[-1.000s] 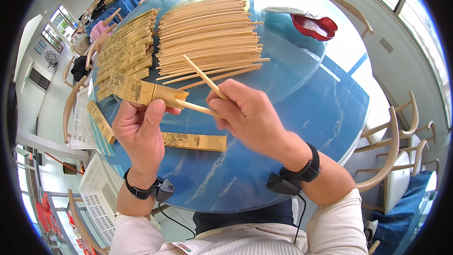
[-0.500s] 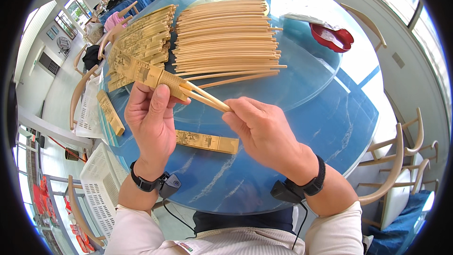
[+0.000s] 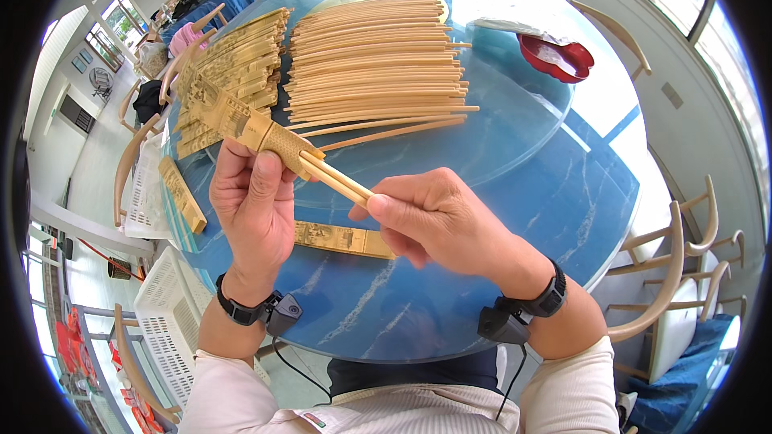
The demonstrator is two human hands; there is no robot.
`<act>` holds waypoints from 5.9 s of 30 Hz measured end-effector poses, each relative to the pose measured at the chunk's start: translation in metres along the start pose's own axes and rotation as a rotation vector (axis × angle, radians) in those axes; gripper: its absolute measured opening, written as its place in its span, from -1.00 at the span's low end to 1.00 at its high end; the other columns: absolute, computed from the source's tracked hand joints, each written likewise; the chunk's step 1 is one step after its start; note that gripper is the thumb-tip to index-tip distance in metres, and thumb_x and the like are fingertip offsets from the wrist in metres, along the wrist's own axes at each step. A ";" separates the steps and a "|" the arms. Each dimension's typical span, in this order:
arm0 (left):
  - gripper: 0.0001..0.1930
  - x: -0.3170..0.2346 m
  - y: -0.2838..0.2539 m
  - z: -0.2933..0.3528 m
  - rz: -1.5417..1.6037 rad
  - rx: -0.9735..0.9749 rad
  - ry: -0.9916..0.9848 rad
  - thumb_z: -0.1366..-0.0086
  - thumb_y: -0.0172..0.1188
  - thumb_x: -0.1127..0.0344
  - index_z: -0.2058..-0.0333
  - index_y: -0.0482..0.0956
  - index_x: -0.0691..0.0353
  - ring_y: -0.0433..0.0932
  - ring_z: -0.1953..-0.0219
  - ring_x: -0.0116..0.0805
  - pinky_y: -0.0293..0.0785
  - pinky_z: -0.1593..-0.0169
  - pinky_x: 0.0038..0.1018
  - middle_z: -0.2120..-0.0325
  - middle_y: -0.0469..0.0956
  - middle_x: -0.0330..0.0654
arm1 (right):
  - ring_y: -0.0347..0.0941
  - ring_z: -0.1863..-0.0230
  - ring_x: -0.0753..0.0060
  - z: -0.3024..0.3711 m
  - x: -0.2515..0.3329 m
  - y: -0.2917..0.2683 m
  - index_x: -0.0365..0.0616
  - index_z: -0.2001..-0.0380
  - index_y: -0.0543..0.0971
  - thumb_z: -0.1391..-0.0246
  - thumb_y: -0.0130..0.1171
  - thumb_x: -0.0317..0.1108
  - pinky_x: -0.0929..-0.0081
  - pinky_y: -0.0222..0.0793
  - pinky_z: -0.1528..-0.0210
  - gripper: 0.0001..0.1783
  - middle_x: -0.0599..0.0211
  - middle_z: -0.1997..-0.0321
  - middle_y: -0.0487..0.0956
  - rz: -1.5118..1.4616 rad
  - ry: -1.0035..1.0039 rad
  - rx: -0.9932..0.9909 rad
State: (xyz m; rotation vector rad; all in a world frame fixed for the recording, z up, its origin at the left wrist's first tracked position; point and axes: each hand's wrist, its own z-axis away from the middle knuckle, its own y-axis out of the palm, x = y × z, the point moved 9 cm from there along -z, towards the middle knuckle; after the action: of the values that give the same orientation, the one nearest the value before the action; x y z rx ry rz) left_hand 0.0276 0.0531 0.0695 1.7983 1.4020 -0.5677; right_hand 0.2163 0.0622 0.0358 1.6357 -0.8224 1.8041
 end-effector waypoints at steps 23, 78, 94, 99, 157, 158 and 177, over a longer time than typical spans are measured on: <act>-0.65 0.039 0.023 0.009 0.434 0.089 -0.414 -0.67 0.01 0.06 0.03 0.54 0.27 0.69 0.02 -0.20 0.64 -0.07 -0.21 0.09 0.69 -0.01 | 0.48 0.38 0.52 -0.007 -0.017 0.018 -0.23 -0.43 0.33 -0.14 0.44 -0.46 0.46 0.40 0.32 -0.18 0.34 0.35 0.57 0.198 0.049 -0.014; -0.53 0.053 0.000 0.003 0.716 -0.080 -0.422 -0.69 -0.13 -0.14 0.23 0.53 0.09 0.13 0.58 -0.55 0.20 0.47 -0.53 0.60 0.19 -0.42 | 0.57 0.51 0.62 -0.010 -0.030 0.031 -0.39 -0.08 0.61 -0.50 0.16 -0.37 0.64 0.45 0.49 -0.71 0.27 0.28 0.72 -0.248 -0.068 -0.037; -0.59 0.063 -0.019 0.004 0.018 -0.103 -0.489 -0.35 0.50 0.35 -0.03 0.49 0.30 0.74 0.24 -0.32 0.79 0.23 -0.36 0.27 0.68 -0.17 | 0.33 0.69 0.67 -0.012 -0.020 -0.015 -0.31 0.37 0.63 -0.44 0.25 -0.27 0.58 0.20 0.64 -0.67 0.47 0.67 0.47 0.162 -0.031 -0.392; -0.75 0.060 -0.072 -0.014 0.048 -0.343 -0.337 -0.39 0.44 0.38 0.07 0.59 0.33 0.76 0.24 -0.26 0.80 0.18 -0.36 0.20 0.73 -0.08 | 0.37 0.63 0.64 -0.016 -0.025 -0.017 -0.32 0.28 0.61 -0.45 0.23 -0.30 0.55 0.29 0.57 -0.73 0.42 0.56 0.54 0.168 -0.078 -0.362; -0.82 0.065 -0.048 -0.025 -1.441 0.677 -0.368 -0.29 0.41 0.40 0.26 0.60 0.34 0.57 0.24 -0.03 0.51 0.11 -0.22 0.33 0.57 -0.01 | 0.33 0.68 0.73 0.018 0.013 -0.131 -0.31 0.32 0.67 -0.44 0.23 -0.35 0.67 0.18 0.63 -0.75 0.47 0.59 0.52 -0.080 -0.408 -0.783; -0.82 0.062 -0.045 -0.022 -1.432 0.687 -0.357 -0.31 0.40 0.38 0.26 0.58 0.33 0.58 0.22 0.01 0.52 0.10 -0.18 0.30 0.57 0.01 | 0.34 0.68 0.73 0.018 0.012 -0.130 -0.30 0.32 0.67 -0.44 0.23 -0.35 0.67 0.19 0.63 -0.75 0.48 0.59 0.52 -0.063 -0.406 -0.783; -0.90 -0.054 0.049 -0.006 -1.027 0.276 0.044 -0.44 0.33 0.47 0.12 0.65 0.31 0.44 0.41 -0.47 0.38 0.36 -0.51 0.39 0.54 -0.29 | 0.63 0.36 -0.02 0.021 0.034 -0.009 -0.18 0.30 0.52 -0.35 0.26 -0.27 0.11 0.52 0.40 -0.78 0.20 0.38 0.59 0.824 -0.745 -0.470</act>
State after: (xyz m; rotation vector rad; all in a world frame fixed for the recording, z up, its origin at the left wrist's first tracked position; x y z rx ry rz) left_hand 0.0579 0.0205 0.1277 1.1536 2.3355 -1.2829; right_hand 0.2334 0.0526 0.0719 1.7532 -2.3175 1.2025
